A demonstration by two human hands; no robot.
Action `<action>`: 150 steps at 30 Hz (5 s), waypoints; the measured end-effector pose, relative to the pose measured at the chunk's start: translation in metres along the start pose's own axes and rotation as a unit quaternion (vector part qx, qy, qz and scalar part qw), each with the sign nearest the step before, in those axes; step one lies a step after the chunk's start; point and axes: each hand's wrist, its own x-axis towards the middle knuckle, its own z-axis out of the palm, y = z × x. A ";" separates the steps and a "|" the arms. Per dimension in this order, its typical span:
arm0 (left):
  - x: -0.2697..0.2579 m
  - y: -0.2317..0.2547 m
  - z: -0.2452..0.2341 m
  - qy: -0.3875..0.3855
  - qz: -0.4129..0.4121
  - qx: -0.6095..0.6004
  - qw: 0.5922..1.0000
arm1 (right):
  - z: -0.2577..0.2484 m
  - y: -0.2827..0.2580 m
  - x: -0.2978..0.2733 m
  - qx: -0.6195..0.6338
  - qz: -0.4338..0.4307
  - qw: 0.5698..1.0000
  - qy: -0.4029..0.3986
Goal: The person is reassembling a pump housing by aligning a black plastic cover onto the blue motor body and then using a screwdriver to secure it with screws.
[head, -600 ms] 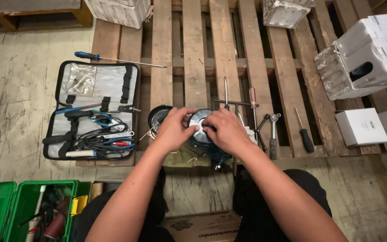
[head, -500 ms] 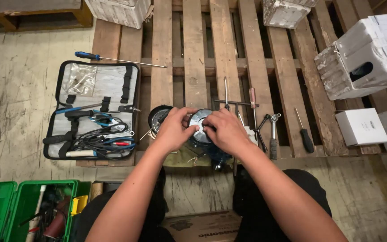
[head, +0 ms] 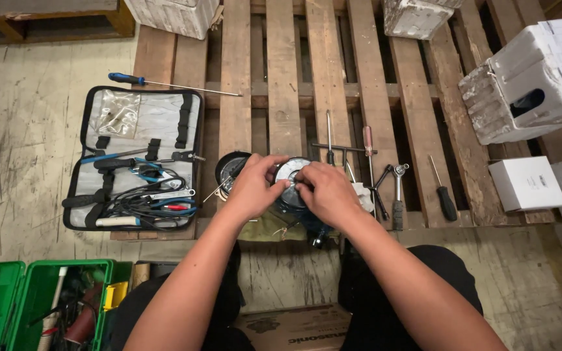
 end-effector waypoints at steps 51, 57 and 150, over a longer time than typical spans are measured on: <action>-0.008 0.019 0.002 -0.007 -0.038 0.005 0.999 | -0.015 0.025 -0.001 0.264 0.227 0.936 -0.051; -0.005 0.015 0.000 -0.008 -0.034 0.017 0.999 | -0.014 0.026 0.002 0.271 0.248 0.929 -0.047; 0.001 0.021 -0.012 -0.054 -0.027 0.023 0.998 | -0.017 0.009 -0.003 0.074 -0.050 0.995 0.043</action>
